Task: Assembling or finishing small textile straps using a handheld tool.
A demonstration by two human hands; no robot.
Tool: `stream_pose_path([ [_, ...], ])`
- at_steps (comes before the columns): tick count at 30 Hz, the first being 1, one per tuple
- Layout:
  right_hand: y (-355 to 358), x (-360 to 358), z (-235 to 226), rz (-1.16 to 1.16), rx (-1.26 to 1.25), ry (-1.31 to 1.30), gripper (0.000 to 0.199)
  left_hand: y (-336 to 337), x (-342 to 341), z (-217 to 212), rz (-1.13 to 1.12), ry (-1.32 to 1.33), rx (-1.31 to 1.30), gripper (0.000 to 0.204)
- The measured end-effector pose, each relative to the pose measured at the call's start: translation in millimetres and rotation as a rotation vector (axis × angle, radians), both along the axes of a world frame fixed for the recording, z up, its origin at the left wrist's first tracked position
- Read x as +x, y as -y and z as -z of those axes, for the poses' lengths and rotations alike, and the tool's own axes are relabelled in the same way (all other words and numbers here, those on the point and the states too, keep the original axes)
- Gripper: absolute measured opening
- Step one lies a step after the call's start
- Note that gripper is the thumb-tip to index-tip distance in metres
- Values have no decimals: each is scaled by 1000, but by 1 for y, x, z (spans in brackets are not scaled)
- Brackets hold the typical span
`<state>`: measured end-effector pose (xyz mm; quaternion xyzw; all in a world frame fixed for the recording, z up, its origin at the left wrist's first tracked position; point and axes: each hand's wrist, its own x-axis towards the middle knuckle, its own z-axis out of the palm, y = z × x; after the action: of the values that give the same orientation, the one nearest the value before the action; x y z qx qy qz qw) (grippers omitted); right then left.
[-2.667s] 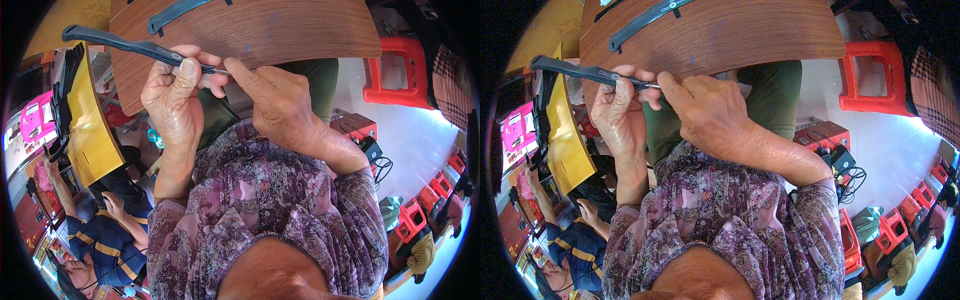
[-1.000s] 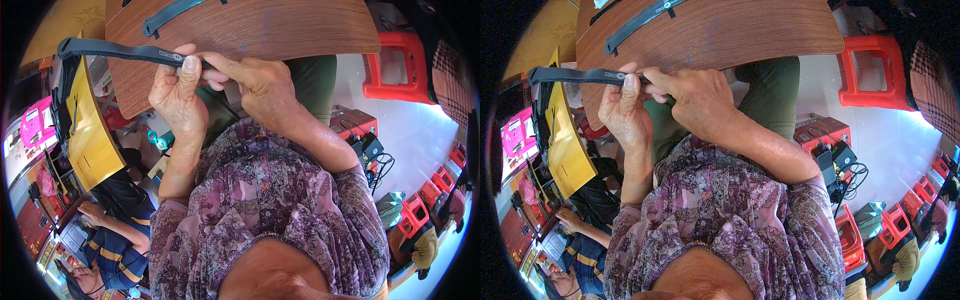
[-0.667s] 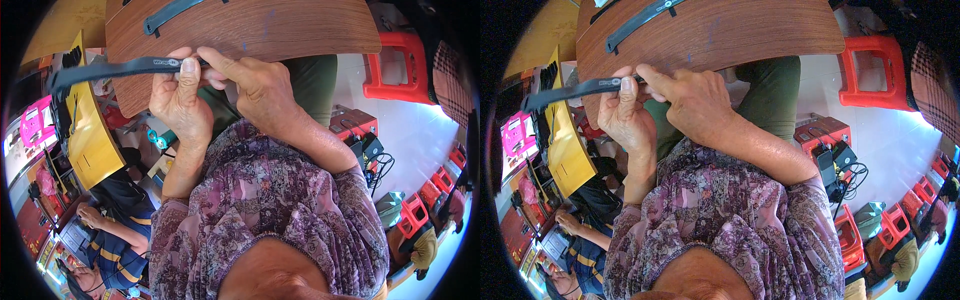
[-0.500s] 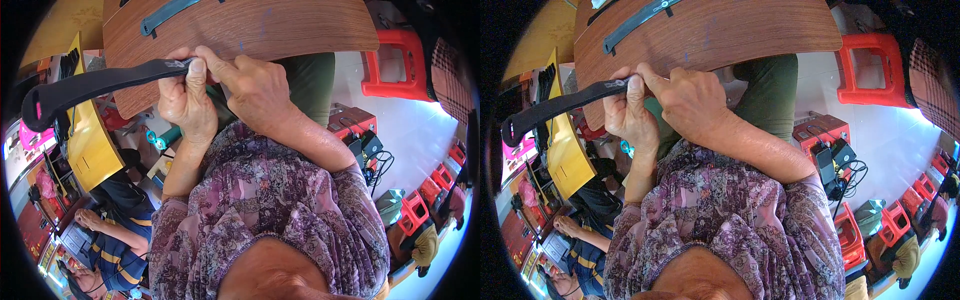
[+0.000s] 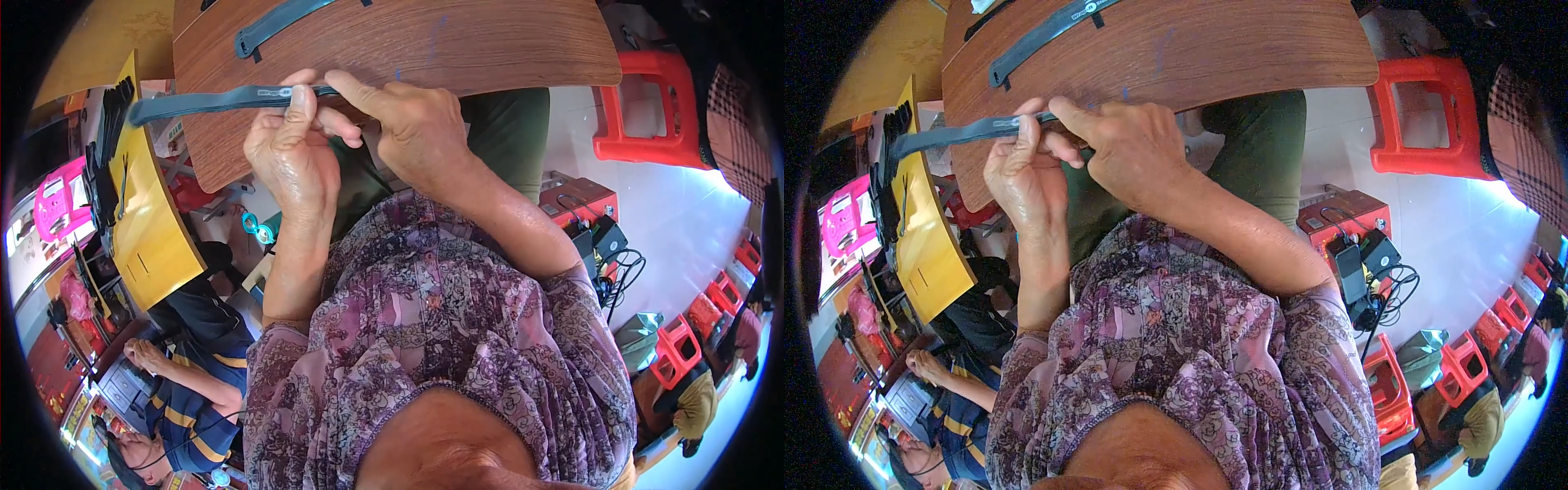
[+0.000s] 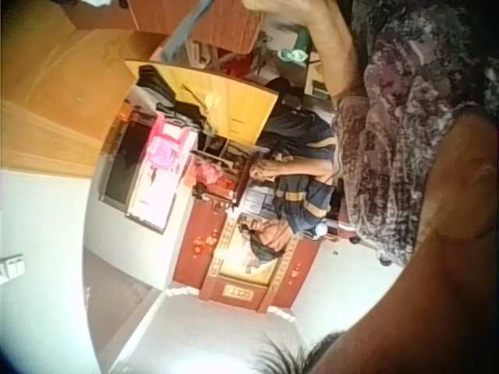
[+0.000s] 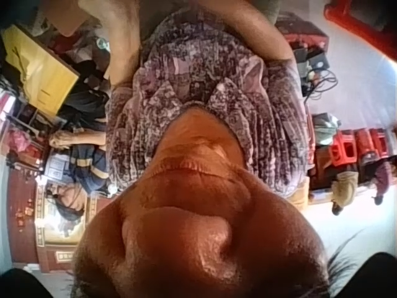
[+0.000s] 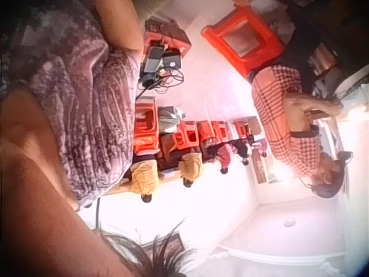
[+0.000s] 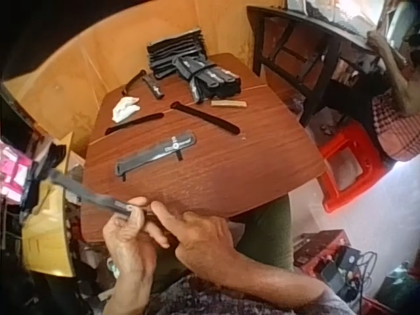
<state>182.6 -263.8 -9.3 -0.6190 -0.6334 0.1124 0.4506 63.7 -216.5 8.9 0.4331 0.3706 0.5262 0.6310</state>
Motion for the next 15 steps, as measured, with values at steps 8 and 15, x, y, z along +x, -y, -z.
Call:
stream_pose_path([
  [8,6,-3,-3,-49,-31,-103,43,7,-2,-9,4,-52,-8,22],
  [15,9,7,0,-123,-8,-108,48,-9,-24,-1,287,73,-205,24],
])
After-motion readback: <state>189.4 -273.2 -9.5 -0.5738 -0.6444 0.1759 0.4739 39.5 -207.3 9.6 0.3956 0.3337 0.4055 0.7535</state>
